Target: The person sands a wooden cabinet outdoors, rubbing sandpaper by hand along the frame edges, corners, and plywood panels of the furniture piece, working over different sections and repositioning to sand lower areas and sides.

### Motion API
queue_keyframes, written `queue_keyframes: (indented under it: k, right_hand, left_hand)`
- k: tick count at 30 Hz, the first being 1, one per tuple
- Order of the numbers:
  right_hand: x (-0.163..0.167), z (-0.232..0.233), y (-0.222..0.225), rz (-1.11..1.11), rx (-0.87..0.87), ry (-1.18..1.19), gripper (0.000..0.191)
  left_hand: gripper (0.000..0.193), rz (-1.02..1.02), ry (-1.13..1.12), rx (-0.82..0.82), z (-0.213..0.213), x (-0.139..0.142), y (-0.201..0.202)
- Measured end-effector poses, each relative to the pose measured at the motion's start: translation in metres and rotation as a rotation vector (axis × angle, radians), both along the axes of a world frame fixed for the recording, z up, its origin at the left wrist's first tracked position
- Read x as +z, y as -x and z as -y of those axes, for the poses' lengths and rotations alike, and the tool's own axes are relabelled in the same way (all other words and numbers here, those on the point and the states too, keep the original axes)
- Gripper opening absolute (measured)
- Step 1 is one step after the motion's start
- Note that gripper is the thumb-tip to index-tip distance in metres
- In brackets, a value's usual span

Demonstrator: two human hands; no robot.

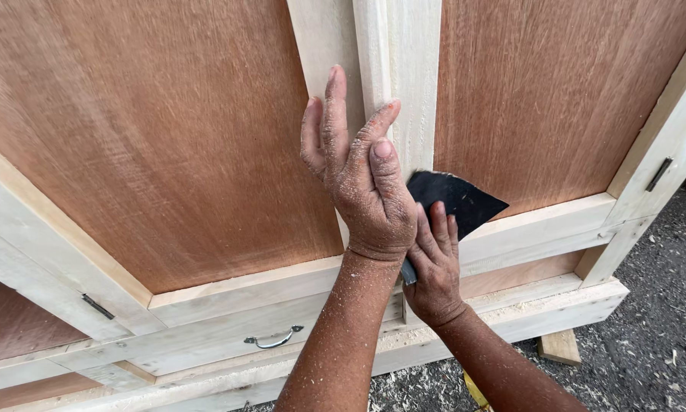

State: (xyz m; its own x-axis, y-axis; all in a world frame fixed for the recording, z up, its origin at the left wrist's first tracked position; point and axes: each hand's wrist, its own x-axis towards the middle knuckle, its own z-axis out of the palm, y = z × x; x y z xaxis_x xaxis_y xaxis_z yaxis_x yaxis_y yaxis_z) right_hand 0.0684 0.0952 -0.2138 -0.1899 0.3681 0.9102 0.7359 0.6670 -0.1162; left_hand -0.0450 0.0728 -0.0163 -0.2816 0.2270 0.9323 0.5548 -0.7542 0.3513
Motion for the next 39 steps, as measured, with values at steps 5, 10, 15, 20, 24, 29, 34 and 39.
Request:
queue_keyframes:
  k: [5,10,15,20,24,29,34,39]
  right_hand:
    - [-0.031,0.028,-0.022,0.262,-0.113,0.182,0.061]
    - [-0.016,0.022,-0.021,0.239,-0.084,0.158,0.055]
    - [0.001,0.002,-0.003,-0.002,0.041,0.026,0.053]
    - [-0.024,0.033,-0.014,0.239,-0.099,0.176,0.057]
    - [-0.008,0.029,-0.013,0.191,-0.09,0.126,0.055]
    - [0.026,-0.003,0.0,0.04,-0.029,0.019,0.053]
    - [-0.004,0.029,-0.016,0.281,-0.123,0.13,0.058]
    - [-0.007,0.024,-0.02,0.237,-0.08,0.113,0.059]
  left_hand:
    - [0.053,-0.04,0.013,0.015,0.0,-0.006,0.008]
    - [0.051,-0.048,0.022,0.029,-0.003,-0.018,0.002]
    - [0.051,-0.049,0.019,0.041,-0.007,-0.022,-0.007]
    - [0.051,-0.066,0.015,0.023,-0.003,-0.017,0.003]
    - [0.053,-0.085,0.001,0.024,0.0,-0.01,0.009]
    - [0.056,-0.081,-0.007,0.003,0.002,-0.004,0.009]
    - [0.057,-0.09,-0.014,0.012,-0.001,0.002,0.019]
    - [0.053,-0.086,-0.023,-0.003,-0.001,0.001,0.028]
